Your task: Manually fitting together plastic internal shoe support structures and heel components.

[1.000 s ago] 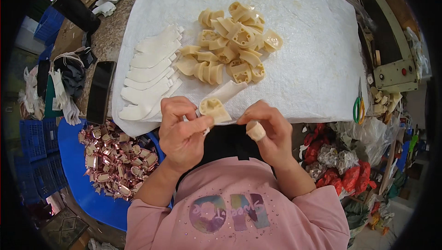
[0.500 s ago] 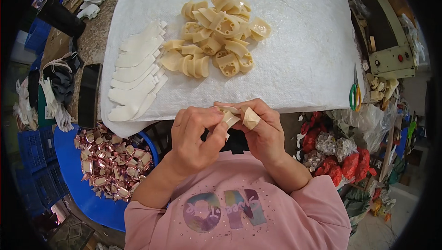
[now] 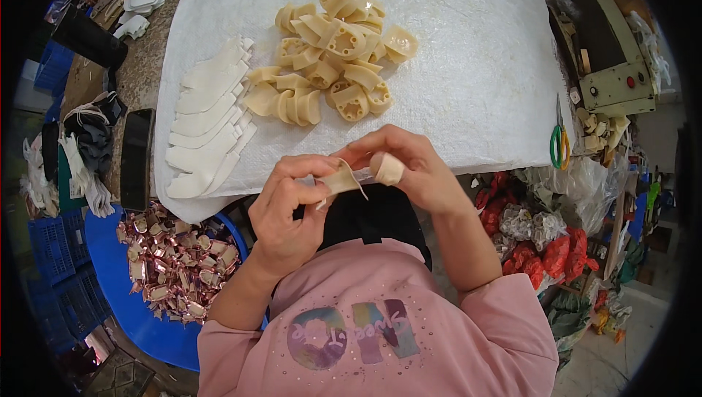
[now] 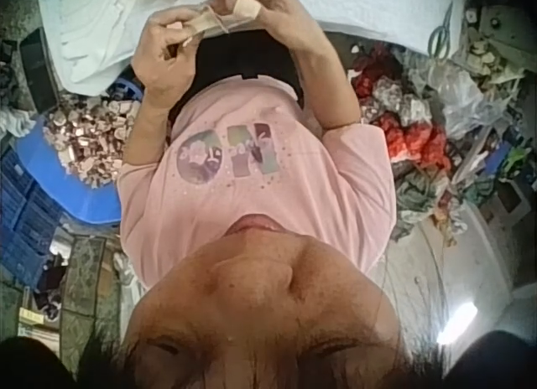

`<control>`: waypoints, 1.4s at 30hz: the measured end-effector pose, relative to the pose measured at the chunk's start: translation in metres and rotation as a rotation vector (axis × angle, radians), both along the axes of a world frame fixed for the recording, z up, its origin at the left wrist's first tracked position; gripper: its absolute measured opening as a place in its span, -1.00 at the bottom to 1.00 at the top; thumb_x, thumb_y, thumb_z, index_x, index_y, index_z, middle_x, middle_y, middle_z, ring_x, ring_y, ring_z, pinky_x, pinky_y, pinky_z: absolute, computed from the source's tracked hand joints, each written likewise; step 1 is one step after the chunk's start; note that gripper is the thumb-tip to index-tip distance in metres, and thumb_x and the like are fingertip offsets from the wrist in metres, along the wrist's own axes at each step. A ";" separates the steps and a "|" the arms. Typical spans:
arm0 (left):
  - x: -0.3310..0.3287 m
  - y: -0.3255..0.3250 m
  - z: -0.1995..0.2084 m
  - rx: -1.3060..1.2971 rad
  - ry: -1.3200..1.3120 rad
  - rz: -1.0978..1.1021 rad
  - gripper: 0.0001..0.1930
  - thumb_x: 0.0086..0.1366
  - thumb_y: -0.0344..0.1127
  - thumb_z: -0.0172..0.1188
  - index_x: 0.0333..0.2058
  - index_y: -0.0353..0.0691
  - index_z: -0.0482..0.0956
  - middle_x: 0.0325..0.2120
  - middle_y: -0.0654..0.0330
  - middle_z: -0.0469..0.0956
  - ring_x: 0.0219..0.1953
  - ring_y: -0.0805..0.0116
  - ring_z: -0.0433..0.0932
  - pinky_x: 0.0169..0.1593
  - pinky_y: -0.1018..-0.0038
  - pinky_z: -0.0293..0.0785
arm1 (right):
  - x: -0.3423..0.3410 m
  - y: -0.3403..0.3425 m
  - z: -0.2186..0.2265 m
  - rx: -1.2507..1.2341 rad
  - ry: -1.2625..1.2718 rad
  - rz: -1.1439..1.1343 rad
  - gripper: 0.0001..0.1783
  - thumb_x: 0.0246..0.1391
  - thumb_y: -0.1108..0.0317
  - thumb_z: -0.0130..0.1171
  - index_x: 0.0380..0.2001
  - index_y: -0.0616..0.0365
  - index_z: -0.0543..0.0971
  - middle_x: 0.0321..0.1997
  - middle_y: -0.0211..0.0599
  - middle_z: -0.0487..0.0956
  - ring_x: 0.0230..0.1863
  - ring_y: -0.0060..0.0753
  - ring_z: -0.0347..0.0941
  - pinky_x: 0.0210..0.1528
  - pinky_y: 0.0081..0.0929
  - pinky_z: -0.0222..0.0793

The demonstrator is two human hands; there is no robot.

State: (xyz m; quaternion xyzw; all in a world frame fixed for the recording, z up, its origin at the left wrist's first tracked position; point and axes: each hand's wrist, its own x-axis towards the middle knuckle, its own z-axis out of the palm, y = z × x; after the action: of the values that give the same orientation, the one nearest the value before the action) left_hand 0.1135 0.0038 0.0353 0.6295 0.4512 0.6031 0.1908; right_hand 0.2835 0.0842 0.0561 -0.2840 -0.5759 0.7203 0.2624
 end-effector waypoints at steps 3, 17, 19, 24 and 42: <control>-0.001 0.002 0.002 0.022 -0.058 -0.151 -0.73 -0.11 -0.79 0.16 -0.51 -0.31 0.34 -0.32 0.00 0.51 -0.27 0.16 0.56 -0.30 0.38 0.50 | 0.003 0.010 -0.003 -0.153 0.083 0.111 -0.58 -0.06 0.37 0.32 -0.12 0.31 0.48 -0.13 -0.18 0.55 -0.10 -0.39 0.50 -0.01 -0.41 0.42; 0.007 0.000 -0.003 -0.171 -0.249 -0.068 -0.86 0.11 -0.60 0.22 -0.36 -0.35 0.46 -0.34 0.03 0.54 -0.33 0.36 0.53 -0.26 0.57 0.45 | -0.017 -0.002 -0.019 0.184 -0.060 -0.112 -0.68 0.14 0.39 0.10 -0.05 0.27 0.41 -0.30 -0.31 0.57 -0.27 -0.52 0.49 -0.20 -0.52 0.45; 0.008 0.001 0.003 -0.343 -0.576 0.039 -0.83 0.17 -0.52 0.23 -0.25 -0.39 0.48 -0.31 0.08 0.55 -0.31 0.48 0.51 -0.23 0.60 0.46 | -0.016 -0.003 -0.020 0.086 0.107 -0.203 -0.67 0.21 0.34 0.02 0.00 0.24 0.39 -0.28 -0.29 0.58 -0.25 -0.46 0.50 -0.14 -0.48 0.42; 0.010 0.002 -0.004 -0.378 -0.723 -0.055 -0.85 0.19 -0.50 0.22 -0.29 -0.40 0.46 -0.28 0.06 0.57 -0.23 0.45 0.54 -0.10 0.50 0.51 | -0.017 -0.002 -0.022 0.252 0.178 -0.069 -0.80 0.12 0.43 0.04 -0.16 0.16 0.46 -0.14 -0.23 0.43 -0.01 -0.28 0.28 0.04 -0.36 0.21; 0.001 0.003 0.000 -0.263 -0.102 0.047 -0.83 0.08 -0.34 0.35 -0.41 -0.27 0.57 -0.07 0.08 0.37 -0.21 0.43 0.34 -0.13 0.51 0.29 | -0.017 -0.009 -0.017 0.809 -0.090 -0.276 -0.83 -0.13 0.47 0.19 -0.41 0.14 0.43 -0.32 -0.27 0.39 -0.20 -0.20 0.27 -0.09 -0.35 0.17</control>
State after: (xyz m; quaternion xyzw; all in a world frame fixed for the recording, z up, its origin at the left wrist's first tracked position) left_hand 0.1144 0.0069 0.0356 0.5569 0.5306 0.5742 0.2802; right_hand 0.2667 0.0756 0.0390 -0.2639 -0.7793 0.3816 0.4212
